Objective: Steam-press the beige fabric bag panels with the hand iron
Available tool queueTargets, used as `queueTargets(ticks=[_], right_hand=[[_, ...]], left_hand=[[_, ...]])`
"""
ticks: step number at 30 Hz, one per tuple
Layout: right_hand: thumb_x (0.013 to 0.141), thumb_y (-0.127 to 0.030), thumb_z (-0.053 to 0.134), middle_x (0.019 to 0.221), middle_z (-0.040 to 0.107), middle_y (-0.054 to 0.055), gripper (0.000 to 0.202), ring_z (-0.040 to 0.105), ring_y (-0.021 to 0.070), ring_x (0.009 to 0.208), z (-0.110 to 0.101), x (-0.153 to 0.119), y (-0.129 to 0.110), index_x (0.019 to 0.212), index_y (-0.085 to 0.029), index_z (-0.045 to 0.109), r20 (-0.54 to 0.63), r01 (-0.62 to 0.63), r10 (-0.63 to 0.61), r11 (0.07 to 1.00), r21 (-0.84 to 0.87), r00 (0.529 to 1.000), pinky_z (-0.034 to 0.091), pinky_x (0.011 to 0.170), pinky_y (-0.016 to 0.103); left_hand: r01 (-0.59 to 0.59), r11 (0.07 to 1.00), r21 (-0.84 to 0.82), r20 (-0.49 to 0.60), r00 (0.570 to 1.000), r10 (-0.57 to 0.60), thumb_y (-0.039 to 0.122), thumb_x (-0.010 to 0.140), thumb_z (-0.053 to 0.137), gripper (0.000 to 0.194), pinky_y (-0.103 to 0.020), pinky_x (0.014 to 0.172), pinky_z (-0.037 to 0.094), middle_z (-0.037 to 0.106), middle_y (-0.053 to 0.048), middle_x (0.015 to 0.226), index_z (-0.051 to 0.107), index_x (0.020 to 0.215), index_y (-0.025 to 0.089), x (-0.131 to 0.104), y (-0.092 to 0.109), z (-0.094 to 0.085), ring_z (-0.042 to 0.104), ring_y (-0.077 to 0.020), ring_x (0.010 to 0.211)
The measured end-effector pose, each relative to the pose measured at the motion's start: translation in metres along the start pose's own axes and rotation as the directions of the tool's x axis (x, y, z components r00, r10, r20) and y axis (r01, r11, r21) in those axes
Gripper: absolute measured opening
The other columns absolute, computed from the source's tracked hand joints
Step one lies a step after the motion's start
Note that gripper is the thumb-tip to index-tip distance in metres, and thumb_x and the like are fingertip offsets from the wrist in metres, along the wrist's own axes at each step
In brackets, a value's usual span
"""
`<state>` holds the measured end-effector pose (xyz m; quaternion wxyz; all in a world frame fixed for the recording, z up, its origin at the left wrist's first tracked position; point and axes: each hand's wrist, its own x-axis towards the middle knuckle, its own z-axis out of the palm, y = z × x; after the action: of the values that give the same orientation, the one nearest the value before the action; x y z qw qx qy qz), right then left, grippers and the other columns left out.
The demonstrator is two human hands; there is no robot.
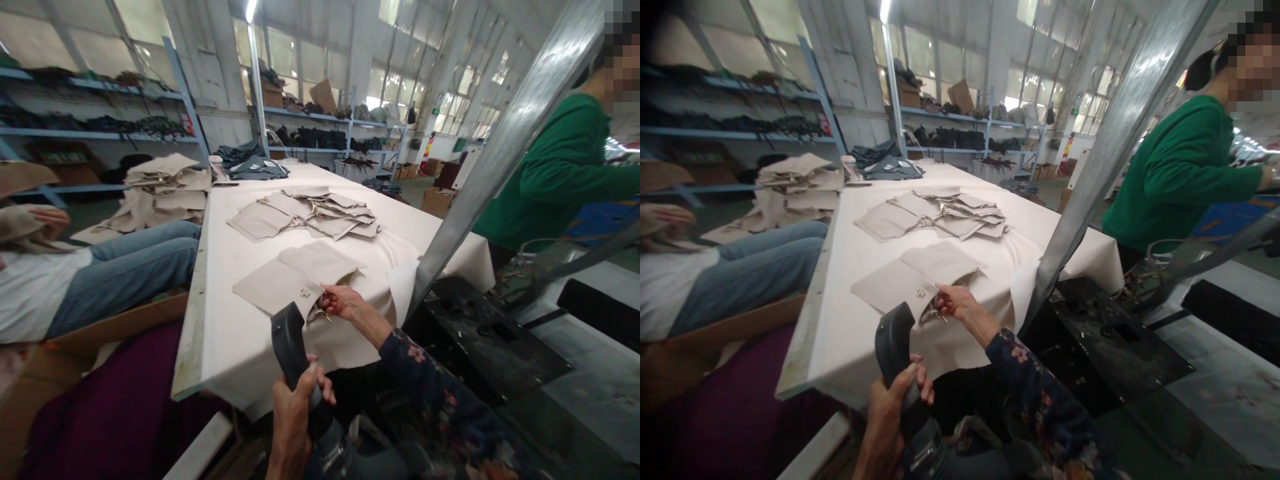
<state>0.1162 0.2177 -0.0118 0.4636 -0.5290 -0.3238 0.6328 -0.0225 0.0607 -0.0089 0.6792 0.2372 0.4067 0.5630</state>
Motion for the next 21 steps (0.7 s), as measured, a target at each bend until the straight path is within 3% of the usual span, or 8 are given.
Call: queueTargets(ticks=[5, 8, 10, 13, 16, 19, 21], right_hand=[[0.072, -0.022, 0.065, 0.048, 0.053, -0.002, 0.022, 0.049, 0.0083, 0.040, 0.018, 0.005, 0.005, 0.059, -0.016, 0.048, -0.073, 0.052, -0.059, 0.994, -0.101, 0.996, 0.045, 0.042, 0.020], [0.068, -0.017, 0.061, 0.045, 0.051, -0.003, 0.020, 0.045, 0.0088, 0.037, 0.023, 0.009, 0.006, 0.055, -0.017, 0.046, -0.111, 0.120, -0.147, 0.969, -0.216, 0.983, 0.041, 0.039, 0.021], [0.066, -0.018, 0.061, 0.042, 0.046, -0.004, 0.020, 0.041, 0.0082, 0.036, 0.023, 0.009, 0.001, 0.052, -0.017, 0.046, -0.124, 0.211, -0.260, 0.926, -0.314, 0.957, 0.034, 0.037, 0.020], [0.066, -0.020, 0.061, 0.045, 0.044, -0.004, 0.024, 0.045, 0.0094, 0.046, 0.021, 0.007, -0.009, 0.050, -0.018, 0.044, -0.106, 0.377, -0.473, 0.801, -0.464, 0.875, 0.034, 0.044, 0.020], [0.067, -0.018, 0.062, 0.052, 0.050, 0.000, 0.028, 0.052, 0.0141, 0.062, 0.016, -0.002, -0.008, 0.048, -0.019, 0.041, 0.009, 0.494, -0.603, 0.646, -0.582, 0.798, 0.042, 0.062, 0.023], [0.066, -0.015, 0.063, 0.058, 0.059, 0.006, 0.022, 0.057, 0.0195, 0.072, 0.010, -0.017, 0.014, 0.049, -0.019, 0.050, 0.189, 0.560, -0.595, 0.534, -0.634, 0.781, 0.044, 0.077, 0.030], [0.067, -0.015, 0.063, 0.071, 0.066, 0.010, 0.008, 0.059, 0.0234, 0.079, 0.007, -0.028, 0.032, 0.060, -0.020, 0.062, 0.305, 0.599, -0.569, 0.447, -0.665, 0.763, 0.045, 0.083, 0.035]], left_hand=[[-0.029, 1.000, -0.011, -0.006, 1.000, 0.029, 0.032, 0.070, 0.071, 0.030, -0.024, 0.040, 0.042, 0.051, 0.006, 0.052, 0.053, 0.088, 0.015, -0.001, 0.002, -0.001, 0.048, -0.0100, 0.040], [-0.025, 0.999, -0.022, -0.011, 1.000, 0.025, 0.033, 0.069, 0.072, 0.032, -0.025, 0.041, 0.043, 0.051, 0.006, 0.052, 0.053, 0.087, 0.015, -0.001, 0.004, -0.003, 0.048, -0.0101, 0.041], [-0.028, 0.999, -0.022, -0.024, 0.999, 0.027, 0.032, 0.069, 0.072, 0.032, -0.024, 0.041, 0.043, 0.051, 0.006, 0.052, 0.052, 0.087, 0.015, -0.002, 0.006, -0.003, 0.048, -0.0099, 0.040], [-0.052, 0.999, -0.014, -0.041, 0.998, 0.051, 0.031, 0.069, 0.072, 0.031, -0.024, 0.040, 0.042, 0.051, 0.006, 0.053, 0.052, 0.088, 0.016, -0.004, 0.010, -0.003, 0.048, -0.0097, 0.040], [-0.072, 0.997, -0.006, -0.039, 0.997, 0.072, 0.031, 0.070, 0.071, 0.030, -0.023, 0.042, 0.042, 0.051, 0.006, 0.053, 0.053, 0.088, 0.016, -0.007, 0.014, -0.003, 0.049, -0.0097, 0.041], [-0.095, 0.995, -0.003, -0.019, 0.995, 0.095, 0.032, 0.072, 0.070, 0.028, -0.023, 0.042, 0.041, 0.051, 0.006, 0.053, 0.054, 0.090, 0.017, -0.009, 0.017, -0.002, 0.049, -0.0097, 0.041], [-0.096, 0.995, 0.017, 0.020, 0.995, 0.095, 0.033, 0.073, 0.069, 0.027, -0.023, 0.042, 0.041, 0.051, 0.006, 0.055, 0.055, 0.090, 0.017, -0.008, 0.016, -0.001, 0.050, -0.0100, 0.041]])
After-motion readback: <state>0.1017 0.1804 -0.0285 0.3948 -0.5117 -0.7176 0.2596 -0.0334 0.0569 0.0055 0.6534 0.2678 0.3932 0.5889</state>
